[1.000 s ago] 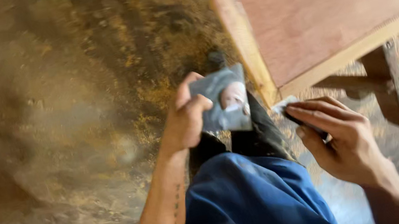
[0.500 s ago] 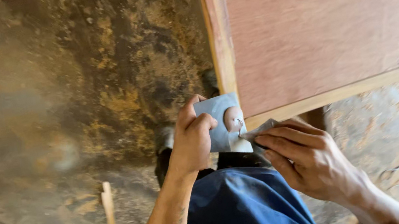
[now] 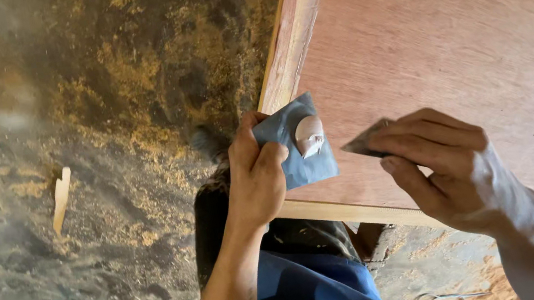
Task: The person holds a dark spreader pad loaded with white wood filler and spreads the filler along the seams and edges of a plywood panel frame, working around the panel. They then scoop more filler from a can with a wooden spatula onto the spreader pad.
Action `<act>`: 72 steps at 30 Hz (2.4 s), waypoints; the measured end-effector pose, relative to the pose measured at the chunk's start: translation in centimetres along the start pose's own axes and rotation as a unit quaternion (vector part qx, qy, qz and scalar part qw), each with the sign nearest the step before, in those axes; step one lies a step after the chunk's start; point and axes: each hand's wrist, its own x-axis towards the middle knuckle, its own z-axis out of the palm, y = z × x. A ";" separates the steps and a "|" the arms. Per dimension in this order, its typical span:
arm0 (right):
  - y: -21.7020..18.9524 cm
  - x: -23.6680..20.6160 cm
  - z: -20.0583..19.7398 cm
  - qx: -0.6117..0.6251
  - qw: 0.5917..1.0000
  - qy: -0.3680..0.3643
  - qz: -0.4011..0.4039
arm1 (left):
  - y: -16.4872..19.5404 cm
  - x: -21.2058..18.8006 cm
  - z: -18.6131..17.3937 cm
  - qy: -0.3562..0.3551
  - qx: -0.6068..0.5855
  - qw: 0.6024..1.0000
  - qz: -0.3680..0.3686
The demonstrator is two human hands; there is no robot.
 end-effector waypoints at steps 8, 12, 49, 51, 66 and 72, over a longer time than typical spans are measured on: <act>-3.1 2.7 1.4 -0.080 0.995 -0.020 -0.057 | 1.3 -1.4 -0.3 0.011 -0.007 1.000 -0.001; -4.7 2.9 2.3 -0.077 0.995 -0.030 -0.051 | 1.6 -2.4 -0.7 0.043 -0.010 0.999 0.002; 3.3 9.5 6.3 -0.441 0.844 -0.201 -0.232 | -15.8 6.1 -0.4 0.217 -0.553 0.801 0.067; 4.1 10.7 6.0 -0.452 0.833 -0.190 -0.255 | -15.6 7.2 0.2 0.240 -0.521 0.815 0.084; 9.6 11.7 4.7 -0.454 0.824 -0.195 -0.277 | -15.6 9.0 1.6 0.300 -0.453 0.835 0.090; 9.9 13.4 3.1 -0.456 0.821 -0.191 -0.284 | -15.6 8.9 1.6 0.294 -0.461 0.833 0.091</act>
